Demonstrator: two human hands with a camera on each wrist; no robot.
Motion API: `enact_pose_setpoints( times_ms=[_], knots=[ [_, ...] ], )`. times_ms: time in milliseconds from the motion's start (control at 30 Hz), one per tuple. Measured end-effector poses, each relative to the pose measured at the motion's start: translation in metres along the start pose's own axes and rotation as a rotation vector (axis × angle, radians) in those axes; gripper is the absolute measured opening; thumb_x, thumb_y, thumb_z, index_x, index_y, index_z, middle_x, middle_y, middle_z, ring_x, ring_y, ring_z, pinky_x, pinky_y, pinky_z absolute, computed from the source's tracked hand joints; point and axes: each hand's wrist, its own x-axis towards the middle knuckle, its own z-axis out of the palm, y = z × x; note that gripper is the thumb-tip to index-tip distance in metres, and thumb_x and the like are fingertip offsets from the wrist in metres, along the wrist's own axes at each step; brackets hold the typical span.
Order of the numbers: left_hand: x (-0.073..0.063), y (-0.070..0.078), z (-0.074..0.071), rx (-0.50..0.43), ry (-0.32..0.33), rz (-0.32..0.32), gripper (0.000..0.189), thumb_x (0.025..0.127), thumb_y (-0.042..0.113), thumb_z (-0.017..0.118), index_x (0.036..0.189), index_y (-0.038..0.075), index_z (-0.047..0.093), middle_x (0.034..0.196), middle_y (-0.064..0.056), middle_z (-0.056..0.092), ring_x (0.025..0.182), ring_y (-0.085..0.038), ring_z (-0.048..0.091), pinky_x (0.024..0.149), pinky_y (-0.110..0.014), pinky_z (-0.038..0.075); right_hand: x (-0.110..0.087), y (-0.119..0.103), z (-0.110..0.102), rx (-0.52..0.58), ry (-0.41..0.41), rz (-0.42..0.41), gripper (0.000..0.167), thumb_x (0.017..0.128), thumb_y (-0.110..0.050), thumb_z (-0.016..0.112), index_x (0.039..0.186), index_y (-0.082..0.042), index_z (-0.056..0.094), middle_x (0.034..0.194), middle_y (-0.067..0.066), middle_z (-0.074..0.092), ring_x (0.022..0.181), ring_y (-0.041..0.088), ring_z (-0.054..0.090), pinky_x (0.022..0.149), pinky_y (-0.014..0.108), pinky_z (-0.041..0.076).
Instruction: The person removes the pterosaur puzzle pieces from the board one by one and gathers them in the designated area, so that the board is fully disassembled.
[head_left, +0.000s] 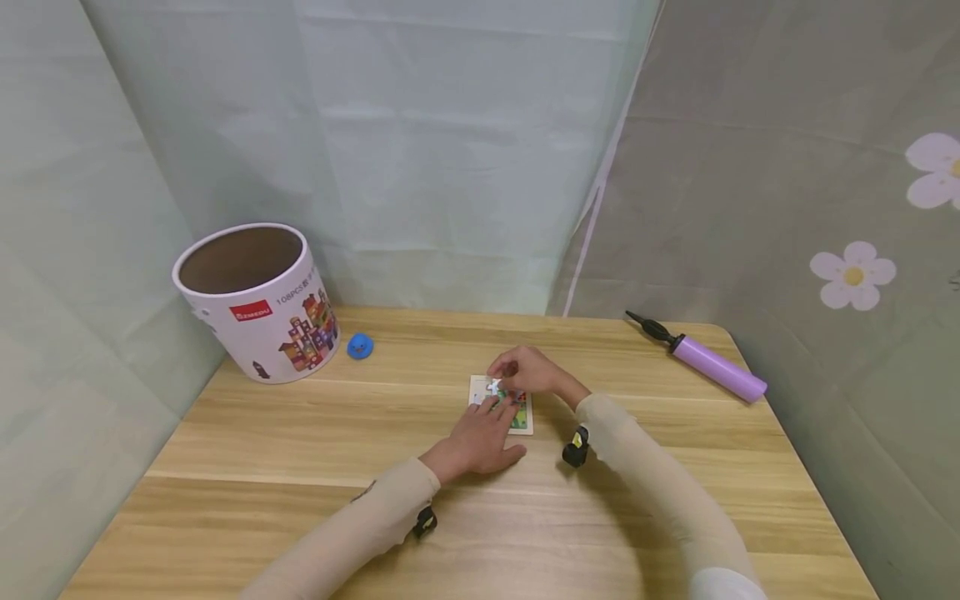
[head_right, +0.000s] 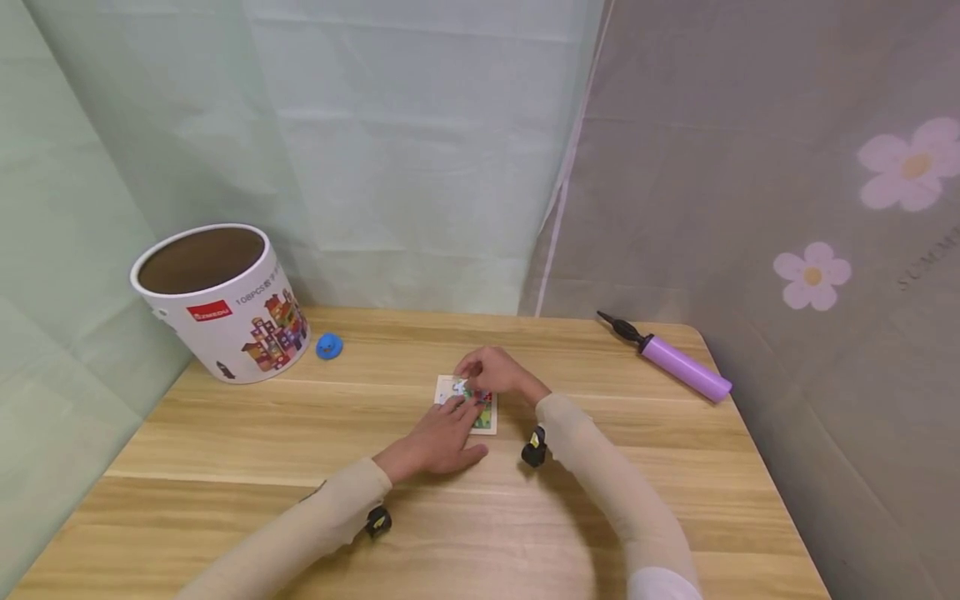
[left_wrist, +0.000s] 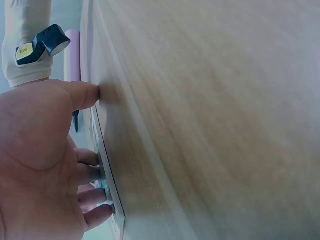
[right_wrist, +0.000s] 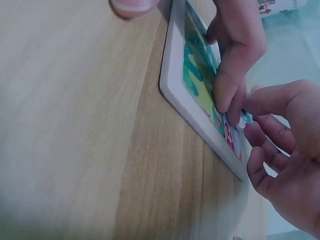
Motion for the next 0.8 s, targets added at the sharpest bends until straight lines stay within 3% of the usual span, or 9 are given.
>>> enact_pose_setpoints(
  times_ms=[367, 533, 800],
  knots=[
    [-0.002, 0.000, -0.003, 0.068, -0.017, 0.052, 0.076, 0.105, 0.051, 0.047, 0.159, 0.001, 0.031, 0.168, -0.013, 0.024, 0.155, -0.031, 0.022, 0.125, -0.041, 0.024, -0.006, -0.003, -0.005, -0.037, 0.027, -0.031, 0.011, 0.089, -0.008, 0.079, 0.099, -0.005, 0.079, 0.092, 0.003, 0.077, 0.082, 0.008, 0.069, 0.079, 0.024, 0.058],
    [-0.003, 0.000, -0.003, 0.060, -0.004, 0.053, 0.076, 0.105, 0.051, 0.049, 0.159, 0.001, 0.032, 0.168, -0.014, 0.025, 0.154, -0.033, 0.024, 0.124, -0.043, 0.027, -0.010, -0.003, -0.008, -0.031, 0.049, -0.041, 0.008, 0.093, -0.009, 0.075, 0.099, -0.006, 0.080, 0.098, 0.005, 0.079, 0.086, 0.011, 0.071, 0.081, 0.028, 0.058],
    [-0.002, -0.001, -0.002, 0.025, -0.024, 0.026, 0.075, 0.105, 0.052, 0.048, 0.160, 0.004, 0.031, 0.168, -0.011, 0.024, 0.155, -0.033, 0.023, 0.124, -0.047, 0.027, -0.025, 0.008, -0.018, -0.004, 0.153, 0.031, 0.014, 0.095, -0.014, 0.074, 0.106, -0.009, 0.080, 0.106, 0.005, 0.078, 0.094, 0.017, 0.071, 0.085, 0.035, 0.058]
  ],
)
